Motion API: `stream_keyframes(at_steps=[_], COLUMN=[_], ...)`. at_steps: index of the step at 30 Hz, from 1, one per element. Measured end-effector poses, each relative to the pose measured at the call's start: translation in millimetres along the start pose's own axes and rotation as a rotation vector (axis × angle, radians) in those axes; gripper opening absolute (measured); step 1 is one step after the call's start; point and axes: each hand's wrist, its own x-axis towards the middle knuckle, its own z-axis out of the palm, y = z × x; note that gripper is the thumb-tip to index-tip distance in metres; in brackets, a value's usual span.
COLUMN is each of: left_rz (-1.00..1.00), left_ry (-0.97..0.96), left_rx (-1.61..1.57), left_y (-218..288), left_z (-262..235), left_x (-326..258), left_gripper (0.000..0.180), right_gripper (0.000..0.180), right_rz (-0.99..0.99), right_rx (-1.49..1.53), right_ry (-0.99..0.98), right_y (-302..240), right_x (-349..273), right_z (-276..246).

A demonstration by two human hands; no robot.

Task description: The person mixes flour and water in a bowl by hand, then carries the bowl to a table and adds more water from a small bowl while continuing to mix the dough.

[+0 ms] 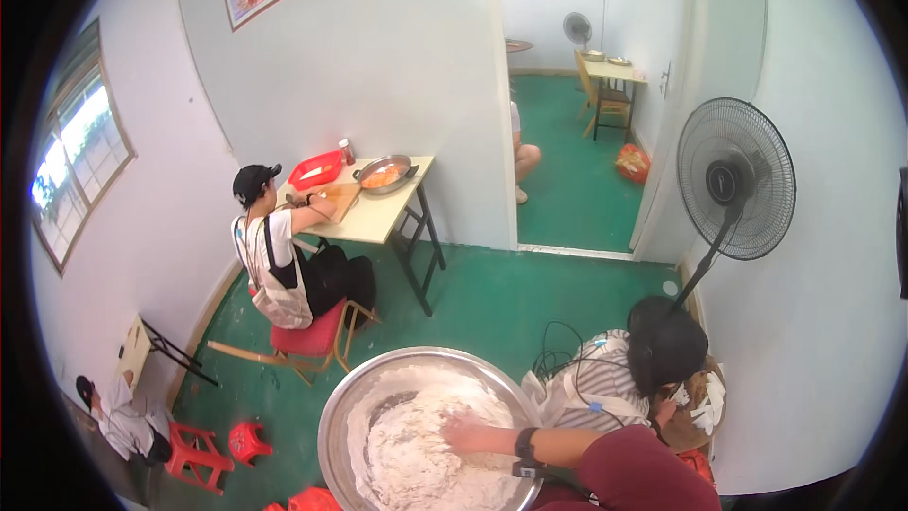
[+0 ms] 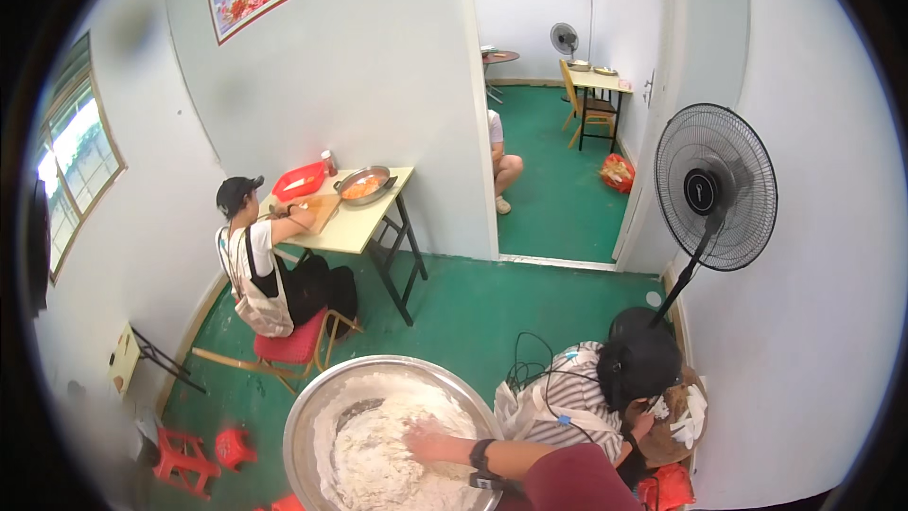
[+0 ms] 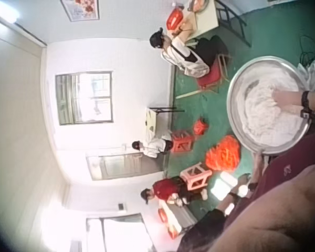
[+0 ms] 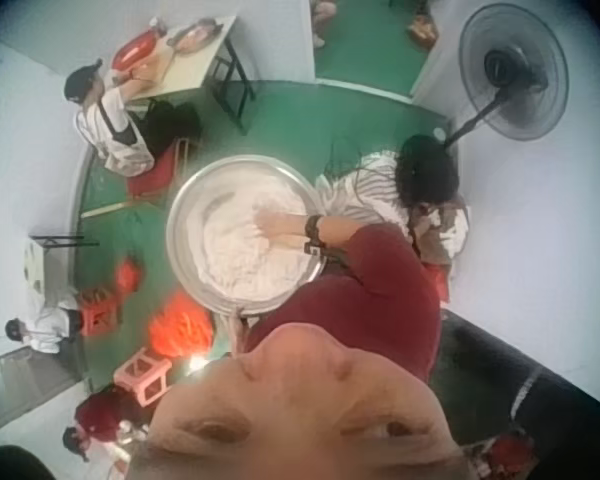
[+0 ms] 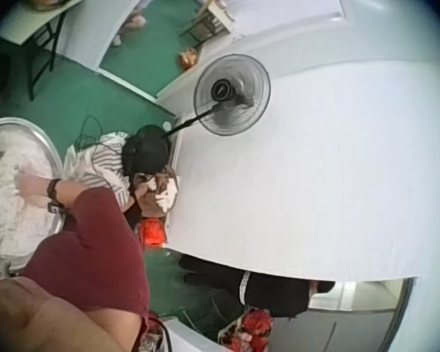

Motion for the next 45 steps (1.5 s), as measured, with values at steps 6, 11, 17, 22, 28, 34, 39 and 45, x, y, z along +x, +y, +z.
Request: stream_keyframes(at_steps=[6,11,17,22,28,34,39,45], left_rz=[-0.033,-0.049,-0.03,-0.099,-0.007,-0.042,-0.041,-0.087], left_ry=[-0.135,-0.247,-0.328,-0.488,-0.61,-0.719,-0.814,-0.949], left_rx=[0.08,0.157,0.294,0.441,0.419,0.396,0.366,0.392], left_y=[68.6,140.6,236.6,275.1,292.2,297.7,320.0,292.2], left_z=[28.3,53.7,113.5,170.7,260.8,372.8,499.9,646.9], left_x=[96.1,180.9,251.2,307.4,374.7,429.8,432.0,466.9], left_gripper=[0.06,0.061,0.064,0.059,0.054,0.053,0.053,0.057], right_gripper=[0.049,0.051,0.056,0.052,0.042,0.038,0.049,0.048], right_rz=[0.134,0.242,0.21,0.316,0.43,0.521,0.604,0.849], right_rx=[0.141,0.436,0.538,0.544,0.619,0.596,0.51,0.431], right_ry=[-0.077,-0.136,0.077,0.145,0.137,0.288,0.214,0.26], right_y=[61.4,75.2,79.5,104.5,187.1,300.3,395.9,538.7], right_x=[22.6,59.6,109.2,138.0,149.7,142.1,109.3,48.6], right_z=[1.8,-38.3,-95.6,-116.4,-142.3,-159.3,-221.5,-249.6])
